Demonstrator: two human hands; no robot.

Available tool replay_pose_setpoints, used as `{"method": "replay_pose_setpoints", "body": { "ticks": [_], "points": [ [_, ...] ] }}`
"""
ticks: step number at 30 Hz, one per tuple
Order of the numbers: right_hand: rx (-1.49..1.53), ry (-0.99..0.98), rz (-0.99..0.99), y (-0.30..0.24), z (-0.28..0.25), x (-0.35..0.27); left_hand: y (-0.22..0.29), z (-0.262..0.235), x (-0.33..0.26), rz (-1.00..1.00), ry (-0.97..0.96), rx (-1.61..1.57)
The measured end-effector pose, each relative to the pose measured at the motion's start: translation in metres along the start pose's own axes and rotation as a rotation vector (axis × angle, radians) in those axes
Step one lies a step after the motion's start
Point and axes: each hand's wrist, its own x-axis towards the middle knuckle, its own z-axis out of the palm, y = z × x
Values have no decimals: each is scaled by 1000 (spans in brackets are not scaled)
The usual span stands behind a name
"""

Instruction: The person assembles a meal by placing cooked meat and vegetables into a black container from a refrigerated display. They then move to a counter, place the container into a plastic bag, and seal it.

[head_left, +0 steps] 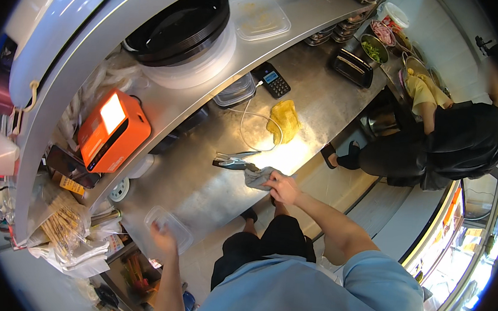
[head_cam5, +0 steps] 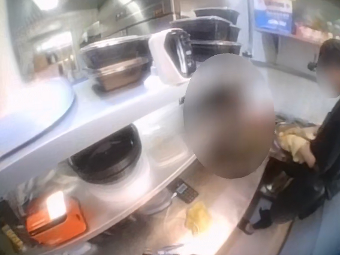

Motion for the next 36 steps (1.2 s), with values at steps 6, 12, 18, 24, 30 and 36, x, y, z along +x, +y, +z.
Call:
{"method": "replay_pose_setpoints", "body": {
  "ticks": [6, 12, 18, 24, 30, 36],
  "points": [
    [68, 51, -34, 18, -28, 56, 264, 149, -29, 738, -549, 361],
    [30, 161, 200, 35, -35, 94, 289, 234, 17, 768, -381, 281],
    [116, 94, 202, 16, -10, 0, 386, 264, -38, 1017, -759, 247],
    [-66, 236, 337, 121, -69, -44, 451, 371, -79, 1045, -689, 749],
    [-104, 420, 490, 248, -198, 16, 496, 369, -80, 1118, -720, 853],
    [52, 845, 722, 237, -169, 54, 469, 382, -68, 1311, -635, 900]
  ]
}}
